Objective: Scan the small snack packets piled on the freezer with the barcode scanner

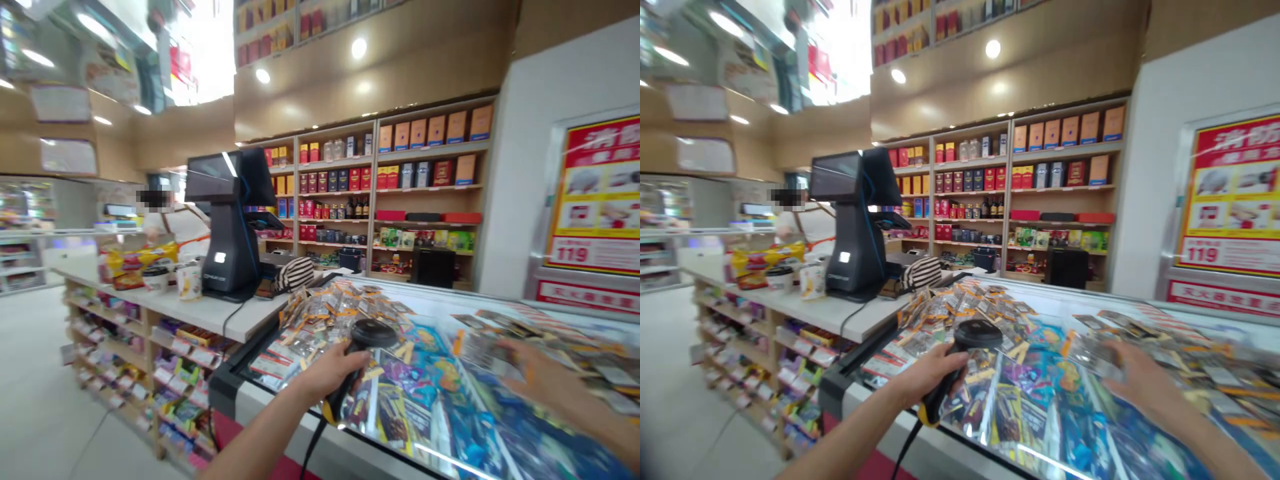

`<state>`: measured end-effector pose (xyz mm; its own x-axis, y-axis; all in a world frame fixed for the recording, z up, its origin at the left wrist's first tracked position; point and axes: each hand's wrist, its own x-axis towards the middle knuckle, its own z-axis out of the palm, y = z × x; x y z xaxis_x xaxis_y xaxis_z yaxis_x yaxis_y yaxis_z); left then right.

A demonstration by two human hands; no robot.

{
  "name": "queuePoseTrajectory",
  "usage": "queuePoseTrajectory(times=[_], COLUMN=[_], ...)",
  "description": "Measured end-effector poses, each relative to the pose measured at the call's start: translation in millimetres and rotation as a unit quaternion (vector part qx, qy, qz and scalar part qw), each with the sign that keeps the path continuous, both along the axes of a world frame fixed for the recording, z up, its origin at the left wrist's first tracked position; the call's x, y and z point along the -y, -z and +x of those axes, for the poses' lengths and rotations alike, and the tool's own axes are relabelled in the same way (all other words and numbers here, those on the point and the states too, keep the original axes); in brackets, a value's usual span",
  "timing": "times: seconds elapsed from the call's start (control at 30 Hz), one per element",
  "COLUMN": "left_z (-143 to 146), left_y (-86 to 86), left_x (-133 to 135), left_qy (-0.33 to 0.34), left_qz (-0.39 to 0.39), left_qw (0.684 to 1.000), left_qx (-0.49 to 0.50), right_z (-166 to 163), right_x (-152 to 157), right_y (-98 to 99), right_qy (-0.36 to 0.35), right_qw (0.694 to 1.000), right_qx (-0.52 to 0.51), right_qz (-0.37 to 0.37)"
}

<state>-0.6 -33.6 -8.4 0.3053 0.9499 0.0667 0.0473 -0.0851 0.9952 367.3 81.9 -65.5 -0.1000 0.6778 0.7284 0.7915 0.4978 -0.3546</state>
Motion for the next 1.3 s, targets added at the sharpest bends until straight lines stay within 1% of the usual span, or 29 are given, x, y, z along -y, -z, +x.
queuePoseTrajectory(times=[0.07, 0.1, 0.17, 0.23, 0.4, 0.57, 0.77, 0.97, 1.2, 1.3], left_z=[1, 0, 0, 0, 3, 7, 11, 13, 19, 16], left_y=[-1.3, -1.5, -1.4, -1.5, -4.3, -7.6, -13.6, -15.5, -13.4, -11.7], left_x=[0, 0, 0, 1, 4, 5, 5, -1, -6, -8], left_qy=[0.001, 0.006, 0.013, 0.02, 0.027, 0.029, 0.054, 0.062, 0.073, 0.062], left_qz=[0.0, -0.004, -0.008, -0.013, -0.02, -0.017, 0.003, 0.016, 0.014, 0.018], left_qw=[1.0, 1.0, 1.0, 1.0, 0.999, 0.999, 0.997, 0.997, 0.996, 0.997], left_qx=[-0.016, -0.021, -0.02, -0.017, -0.035, -0.037, -0.047, -0.045, -0.051, -0.04], right_z=[-24, -36, -55, -64, -63, -65, -70, -76, -81, -83], right_x=[5, 4, -1, -6, -13, -14, -8, -7, -9, -9], right_y=[-14.5, -18.9, -21.5, -18.8, -12.3, -15.6, -20.1, -24.3, -26.6, -27.6], right_qy=[0.008, 0.022, 0.045, 0.055, 0.061, 0.069, 0.079, 0.079, 0.07, 0.07], right_qw=[0.996, 0.993, 0.988, 0.986, 0.983, 0.981, 0.979, 0.979, 0.981, 0.982], right_qx=[0.092, 0.116, 0.145, 0.156, 0.162, 0.168, 0.182, 0.184, 0.18, 0.172], right_qz=[-0.015, -0.009, 0.002, 0.017, 0.057, 0.075, 0.055, 0.032, 0.035, 0.025])
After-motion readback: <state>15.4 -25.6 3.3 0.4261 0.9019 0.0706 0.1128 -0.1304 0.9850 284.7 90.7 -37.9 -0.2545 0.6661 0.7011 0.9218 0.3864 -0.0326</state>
